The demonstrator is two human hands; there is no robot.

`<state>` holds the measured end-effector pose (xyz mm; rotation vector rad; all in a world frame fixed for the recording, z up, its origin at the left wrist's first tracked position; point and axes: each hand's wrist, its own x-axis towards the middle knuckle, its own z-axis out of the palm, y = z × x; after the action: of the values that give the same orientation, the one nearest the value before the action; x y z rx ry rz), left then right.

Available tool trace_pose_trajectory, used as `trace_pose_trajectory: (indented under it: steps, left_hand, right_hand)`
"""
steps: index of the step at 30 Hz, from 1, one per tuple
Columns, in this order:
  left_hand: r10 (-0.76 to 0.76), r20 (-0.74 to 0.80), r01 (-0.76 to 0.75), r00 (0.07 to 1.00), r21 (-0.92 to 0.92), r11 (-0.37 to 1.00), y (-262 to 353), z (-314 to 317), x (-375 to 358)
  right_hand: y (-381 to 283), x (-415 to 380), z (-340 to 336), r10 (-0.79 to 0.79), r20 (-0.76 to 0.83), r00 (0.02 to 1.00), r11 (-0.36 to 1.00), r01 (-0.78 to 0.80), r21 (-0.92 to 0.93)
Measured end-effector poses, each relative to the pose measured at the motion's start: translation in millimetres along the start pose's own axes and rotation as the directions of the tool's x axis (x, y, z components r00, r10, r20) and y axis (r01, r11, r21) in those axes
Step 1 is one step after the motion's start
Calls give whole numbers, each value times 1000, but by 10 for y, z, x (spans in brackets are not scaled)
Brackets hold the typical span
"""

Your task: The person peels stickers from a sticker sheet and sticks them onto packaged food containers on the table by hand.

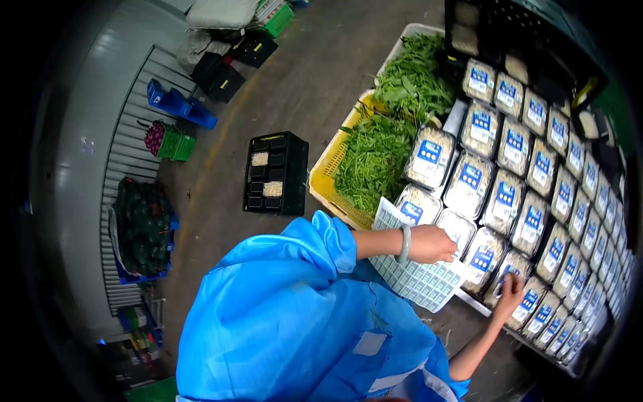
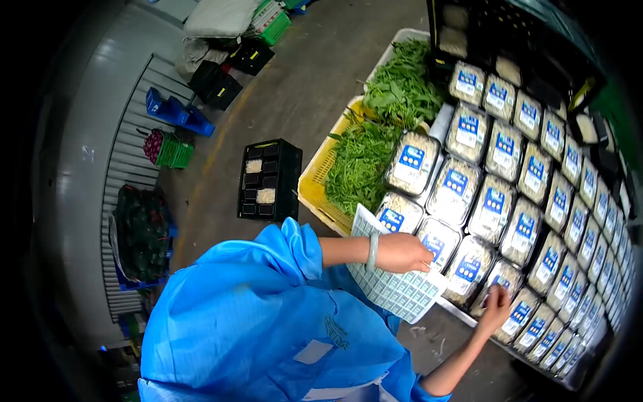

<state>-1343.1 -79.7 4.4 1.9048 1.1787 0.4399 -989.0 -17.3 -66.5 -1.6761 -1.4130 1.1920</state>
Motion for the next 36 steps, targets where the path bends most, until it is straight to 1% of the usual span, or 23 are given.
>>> trace_pose_trajectory:
  steps: [2, 3, 5, 8, 10, 11, 12, 13, 14, 15, 16, 17, 19, 21, 22, 23, 24, 27, 28, 31, 33, 35, 36]
  left_hand:
    - [9, -69, -9, 998, 4, 1000, 53, -104, -24]
    - [14, -105, -13, 994, 8, 1000, 107, -178, -63]
    - [16, -182, -11, 983, 30, 1000, 211, -208, -121]
    - [42, -295, -38, 955, 18, 999, 307, -320, -265]
    - [-6, -329, -10, 944, -49, 999, 288, -365, -361]
    - [-15, -309, -15, 951, -94, 995, 285, -355, -364]
    - [-14, -335, -35, 942, -140, 989, 265, -314, -357]
    - [-6, -341, -65, 940, -196, 978, 224, -258, -387]
    - [31, -313, -84, 949, -157, 984, 168, -218, -363]
    - [-71, -235, 18, 969, -220, 975, 291, -276, -399]
    - [-31, -298, -29, 954, -197, 980, 305, -202, -406]
    - [-24, -270, -21, 962, -164, 986, 368, -165, -408]
    - [10, -225, -32, 974, -98, 995, 506, -221, -363]
    - [66, -215, -84, 974, -73, 994, 678, -211, -303]
    - [131, -199, -140, 971, -27, 990, 802, -187, -300]
    - [188, -191, -186, 963, 27, 982, 961, -133, -287]
    - [205, -184, -194, 961, 74, 978, 1114, -23, -282]
    - [350, -148, -327, 925, 159, 932, 1601, 267, -240]
    - [372, -150, -343, 916, 191, 920, 1728, 420, -213]
    - [333, -137, -297, 933, 229, 927, 2035, 940, -113]
    - [333, -156, -299, 930, 206, 932, 2367, 1306, -41]
    - [365, -150, -336, 919, 190, 923, 2697, 1705, 68]
    - [374, -146, -346, 916, 186, 920, 2833, 1884, 136]
  right_hand:
    - [-143, -391, 309, -46, 24, 999, 999, 45, 23]
    - [-471, -612, 399, 12, 111, 994, 1000, -11, -12]
    - [-515, -867, 470, -31, 168, 985, 999, 28, 21]
    - [-783, -1111, 486, -91, 136, 986, 996, 90, 14]
    - [-791, -1203, 414, -146, 90, 985, 989, 148, -8]
    - [-749, -1201, 341, -213, 95, 972, 968, 223, -115]
    - [-1074, -1296, 321, -256, 102, 961, 948, 270, -170]
    - [-1107, -1367, 317, -341, 41, 939, 914, 342, -220]
    - [-1205, -1432, 285, -266, 52, 962, 944, 271, -188]
    - [-1239, -1521, 268, -206, 55, 977, 962, 212, -170]
    - [-1151, -1593, 287, -287, 31, 957, 938, 288, -194]
    - [-1211, -1716, 280, -245, 39, 969, 954, 248, -166]
    - [-1245, -1878, 374, -187, -74, 979, 980, 191, 50]
    - [-1193, -2005, 344, -184, -99, 978, 978, 192, 87]
    - [-1171, -2075, 321, -170, -85, 982, 970, 182, 163]
    - [-1122, -2133, 262, -170, -60, 984, 952, 179, 246]
    - [-981, -2164, 200, -182, -3, 983, 957, 178, 228]
    - [-905, -2335, -98, -173, -66, 983, 976, 180, 126]
    - [-813, -2373, -239, -210, -195, 958, 971, 228, 71]
    - [-519, -2463, -809, -370, -349, 861, 925, 378, -46]
    - [-237, -2594, -1228, -312, -135, 940, 945, 322, 57]
    - [80, -2773, -1562, -258, -22, 966, 962, 259, 85]
    - [187, -2857, -1699, -268, -59, 962, 955, 273, 113]
